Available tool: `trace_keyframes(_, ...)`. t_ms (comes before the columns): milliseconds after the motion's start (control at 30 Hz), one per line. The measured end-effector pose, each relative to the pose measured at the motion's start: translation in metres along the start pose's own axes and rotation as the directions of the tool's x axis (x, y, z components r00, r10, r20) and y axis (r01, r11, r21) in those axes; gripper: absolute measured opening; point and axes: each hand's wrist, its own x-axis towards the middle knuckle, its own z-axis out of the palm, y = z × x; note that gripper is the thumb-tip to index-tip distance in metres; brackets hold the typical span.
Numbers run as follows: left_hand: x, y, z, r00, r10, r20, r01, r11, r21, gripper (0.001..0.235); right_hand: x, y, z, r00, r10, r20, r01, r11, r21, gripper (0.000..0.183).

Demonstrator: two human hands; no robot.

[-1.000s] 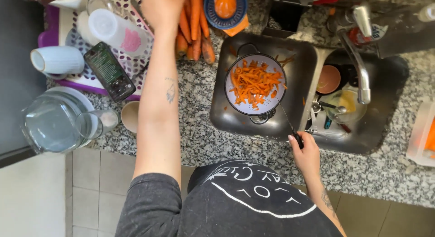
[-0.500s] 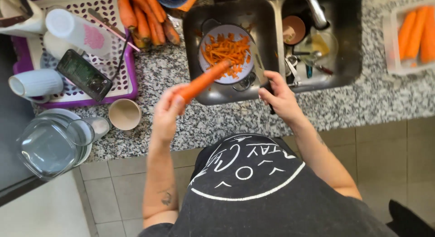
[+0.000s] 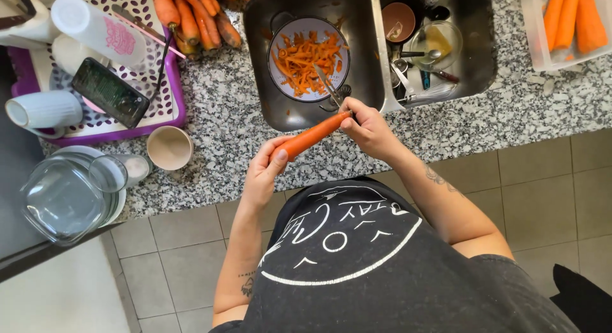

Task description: The person peels several carrots using a peeler over a kitchen sink, allowing the peels to fall into a bowl. They handle the carrots one by one, rotating them to remove the skin completely.

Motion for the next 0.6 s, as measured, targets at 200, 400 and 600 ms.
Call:
trace_keyframes(200, 0.001, -0.023, -0.006, 0.999, -0.026, -0.020, 0.027, 0.997, 0.078, 0.034, 0.006, 0.027, 0.009, 0.993, 0.107, -0.048, -0.112, 0.986, -0.127, 0.047)
trace_keyframes(400, 0.012, -0.045, -0.007, 0.994, -0.034, -0.105, 0.059, 0.968, 0.245, 0.038, 0.021, 0.034, 0.026, 0.972, 0.204, -0.113, -0.222, 0.958, -0.179, 0.046)
trace_keyframes(600, 0.041, -0.109, -0.016, 0.971, -0.148, -0.185, 0.157, 0.987, 0.032, 0.037, 0.067, 0.027, 0.022, 0.968, 0.230, -0.104, -0.252, 0.890, -0.379, 0.046)
